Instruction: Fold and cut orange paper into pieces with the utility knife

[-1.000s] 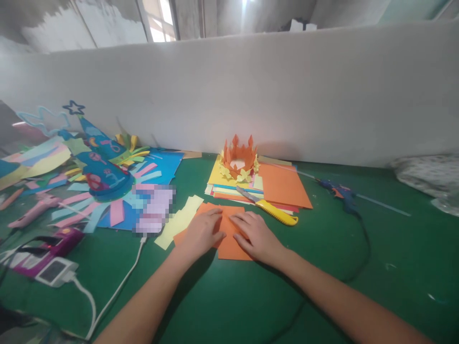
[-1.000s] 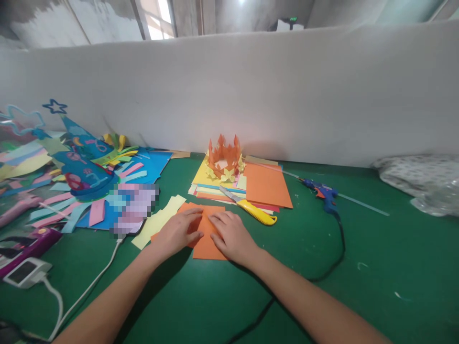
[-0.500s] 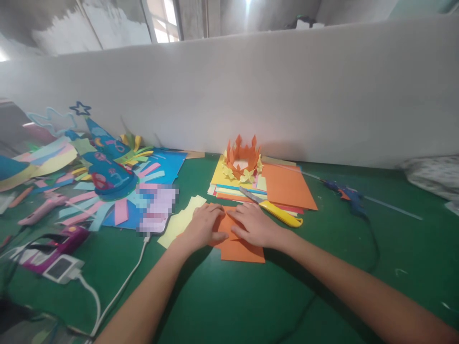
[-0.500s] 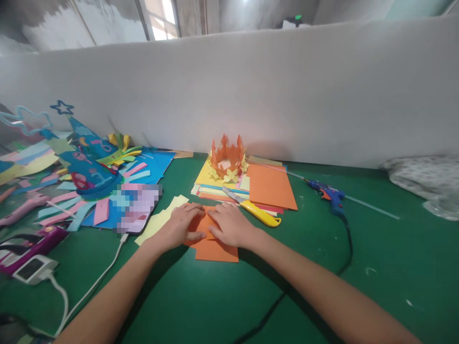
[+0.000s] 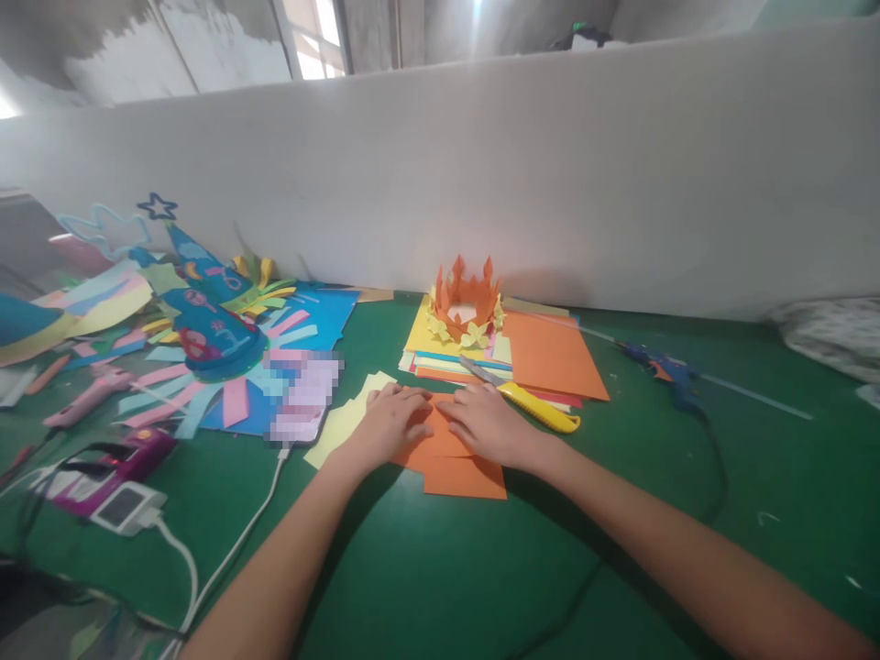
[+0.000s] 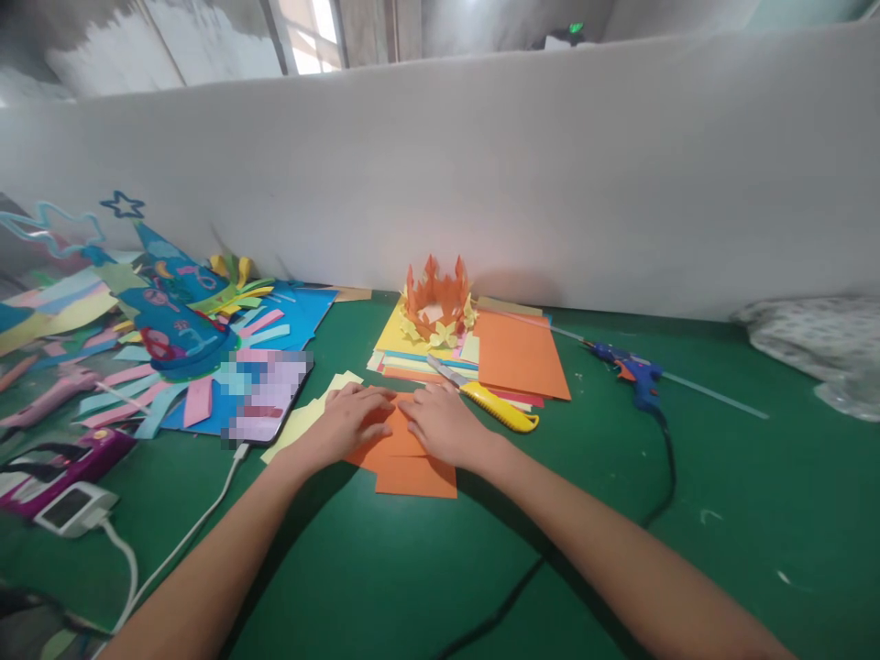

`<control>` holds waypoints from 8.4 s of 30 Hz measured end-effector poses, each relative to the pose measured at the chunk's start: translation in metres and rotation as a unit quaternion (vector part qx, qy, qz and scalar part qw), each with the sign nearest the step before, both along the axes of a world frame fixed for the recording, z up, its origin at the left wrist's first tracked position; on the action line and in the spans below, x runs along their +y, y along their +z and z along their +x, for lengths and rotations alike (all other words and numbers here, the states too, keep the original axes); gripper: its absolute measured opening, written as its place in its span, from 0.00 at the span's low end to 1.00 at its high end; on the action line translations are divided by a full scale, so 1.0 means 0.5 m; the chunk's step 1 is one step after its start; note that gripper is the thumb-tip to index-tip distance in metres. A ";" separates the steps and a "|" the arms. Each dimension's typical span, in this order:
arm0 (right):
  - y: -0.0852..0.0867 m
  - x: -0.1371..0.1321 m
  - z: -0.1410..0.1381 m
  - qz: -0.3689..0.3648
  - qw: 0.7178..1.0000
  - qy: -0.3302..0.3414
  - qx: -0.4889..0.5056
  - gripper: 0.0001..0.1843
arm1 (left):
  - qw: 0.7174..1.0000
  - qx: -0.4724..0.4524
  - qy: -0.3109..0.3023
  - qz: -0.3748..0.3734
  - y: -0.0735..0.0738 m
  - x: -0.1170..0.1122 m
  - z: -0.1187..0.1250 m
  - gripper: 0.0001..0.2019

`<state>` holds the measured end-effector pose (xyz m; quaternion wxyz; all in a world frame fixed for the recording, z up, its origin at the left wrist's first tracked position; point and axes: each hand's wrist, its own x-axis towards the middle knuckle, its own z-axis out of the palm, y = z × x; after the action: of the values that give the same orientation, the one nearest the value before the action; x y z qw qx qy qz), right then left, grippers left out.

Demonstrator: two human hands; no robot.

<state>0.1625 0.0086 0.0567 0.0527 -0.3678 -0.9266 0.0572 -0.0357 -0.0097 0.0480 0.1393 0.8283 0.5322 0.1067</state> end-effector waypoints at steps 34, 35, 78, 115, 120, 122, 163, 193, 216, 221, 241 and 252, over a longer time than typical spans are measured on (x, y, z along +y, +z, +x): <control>-0.044 -0.043 0.005 0.004 0.998 -0.055 0.038 0.26 | 0.994 -0.023 -0.052 -0.097 0.014 -0.018 -0.027 0.38; -0.043 -0.044 0.005 0.005 0.998 -0.055 0.037 0.26 | 0.994 -0.022 -0.053 -0.096 0.014 -0.018 -0.027 0.37; -0.038 -0.051 0.000 -0.009 0.997 -0.075 0.036 0.27 | 0.993 -0.038 -0.060 -0.091 -0.002 -0.011 -0.034 0.46; -0.020 -0.090 0.054 0.044 0.997 -0.051 -0.025 0.25 | 1.000 0.006 -0.021 -0.022 0.001 -0.008 -0.010 0.28; -0.026 -0.142 0.117 0.054 0.996 -0.063 -0.009 0.24 | 1.000 0.002 -0.023 -0.020 0.000 -0.007 -0.012 0.28; -0.027 -0.158 0.136 0.060 0.996 -0.065 -0.006 0.23 | 1.000 -0.001 -0.025 -0.017 -0.003 -0.007 -0.013 0.29; -0.017 -0.039 0.098 0.037 0.949 0.054 0.308 0.10 | 0.950 -0.284 -0.119 0.051 0.002 -0.022 0.016 0.04; -0.027 -0.009 0.064 -0.208 0.954 -0.042 0.210 0.14 | 0.986 -0.132 -0.103 -0.012 -0.005 0.006 0.009 0.04; -0.059 -0.006 0.041 -0.111 0.963 -0.134 0.206 0.16 | 0.961 -0.232 -0.096 -0.117 -0.010 -0.003 0.010 0.11; -0.062 -0.004 0.040 -0.122 0.956 -0.147 0.225 0.13 | 0.968 -0.198 -0.118 -0.096 -0.008 -0.001 0.009 0.09; -0.067 -0.008 0.053 -0.094 0.963 -0.084 0.240 0.06 | 0.968 -0.198 -0.130 -0.087 -0.030 0.001 0.007 0.11; -0.066 -0.047 0.050 0.095 0.967 0.195 0.130 0.15 | 0.961 -0.223 -0.136 -0.085 -0.023 -0.001 0.009 0.08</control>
<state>0.1876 -0.0147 0.0236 0.1955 -0.1629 -0.9667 0.0254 -0.0313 -0.0100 0.0366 0.3376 0.8333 0.3766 0.2231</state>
